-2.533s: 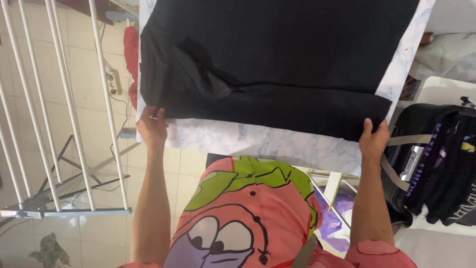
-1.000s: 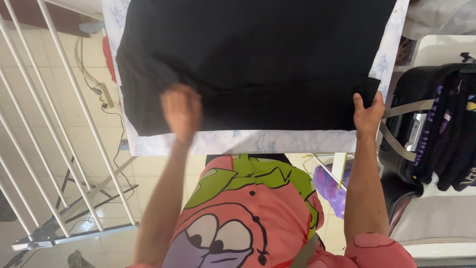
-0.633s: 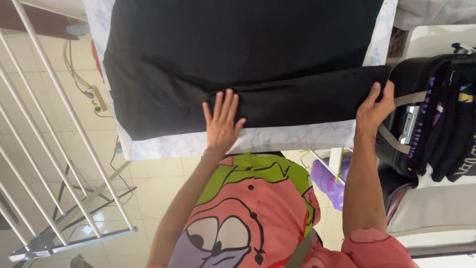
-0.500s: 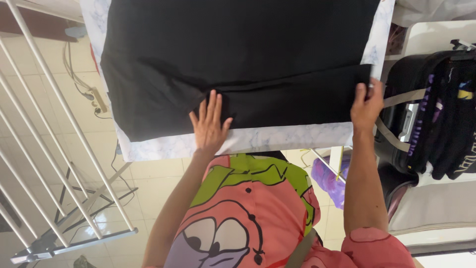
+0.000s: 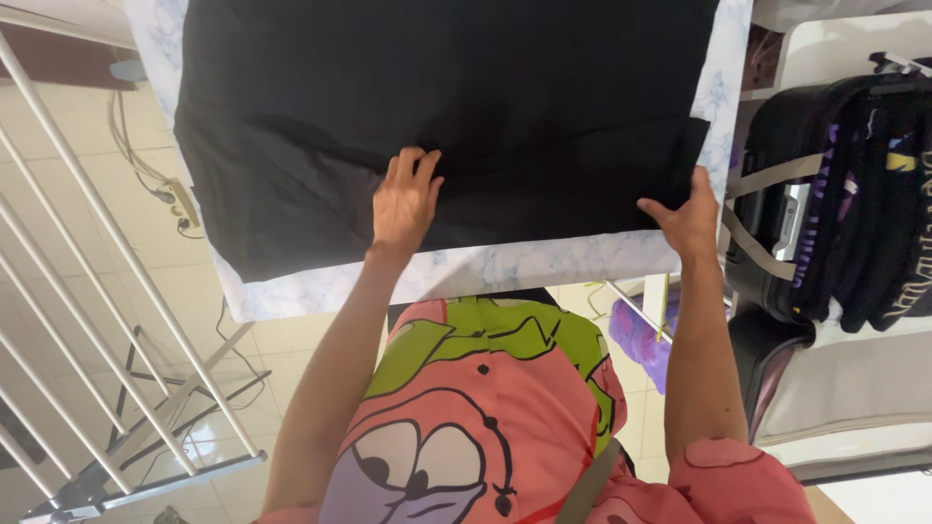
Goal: The person picks up a shirt and a pair of pants, spreading them out on a table before folding them into squares and placing them on top of other folded items in a suitcase.
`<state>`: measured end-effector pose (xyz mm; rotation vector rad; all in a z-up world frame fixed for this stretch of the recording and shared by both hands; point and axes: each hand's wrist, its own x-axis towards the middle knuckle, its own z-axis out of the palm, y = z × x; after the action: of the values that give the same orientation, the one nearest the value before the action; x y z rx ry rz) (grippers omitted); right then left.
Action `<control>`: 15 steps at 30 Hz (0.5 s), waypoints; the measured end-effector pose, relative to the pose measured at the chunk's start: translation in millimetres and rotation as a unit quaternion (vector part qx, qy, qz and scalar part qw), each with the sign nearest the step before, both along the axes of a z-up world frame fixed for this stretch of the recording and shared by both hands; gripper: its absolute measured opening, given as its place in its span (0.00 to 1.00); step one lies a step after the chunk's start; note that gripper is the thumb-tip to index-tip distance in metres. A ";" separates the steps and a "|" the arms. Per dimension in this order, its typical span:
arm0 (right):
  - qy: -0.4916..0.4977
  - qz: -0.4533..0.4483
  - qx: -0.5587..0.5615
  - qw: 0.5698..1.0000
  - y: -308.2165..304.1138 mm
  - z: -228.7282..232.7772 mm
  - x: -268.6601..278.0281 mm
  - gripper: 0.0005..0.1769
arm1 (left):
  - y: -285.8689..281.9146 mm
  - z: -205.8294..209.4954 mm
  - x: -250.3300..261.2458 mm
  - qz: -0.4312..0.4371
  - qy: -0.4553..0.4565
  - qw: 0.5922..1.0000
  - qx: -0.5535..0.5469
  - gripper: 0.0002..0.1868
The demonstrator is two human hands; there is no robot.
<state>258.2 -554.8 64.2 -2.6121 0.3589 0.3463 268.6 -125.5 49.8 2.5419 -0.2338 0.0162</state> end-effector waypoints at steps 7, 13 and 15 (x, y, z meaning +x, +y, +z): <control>0.115 -0.062 0.056 0.990 5.5 9.3 0.4 0.34 | -4.1 -3.1 30.9 -0.048 0.124 0.990 -0.055 0.14; 0.056 -0.053 0.074 0.994 5.1 11.0 -5.9 0.33 | -13.9 -11.9 42.5 -0.078 0.108 0.990 -0.046 0.10; 0.060 -0.076 0.034 0.995 -0.1 10.3 -7.9 0.27 | -12.7 -11.0 44.3 -0.050 0.111 0.991 -0.063 0.09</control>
<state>250.3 -554.9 74.5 -2.4844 0.5738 0.4563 312.9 -138.2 38.8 2.3797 -0.2624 -0.2812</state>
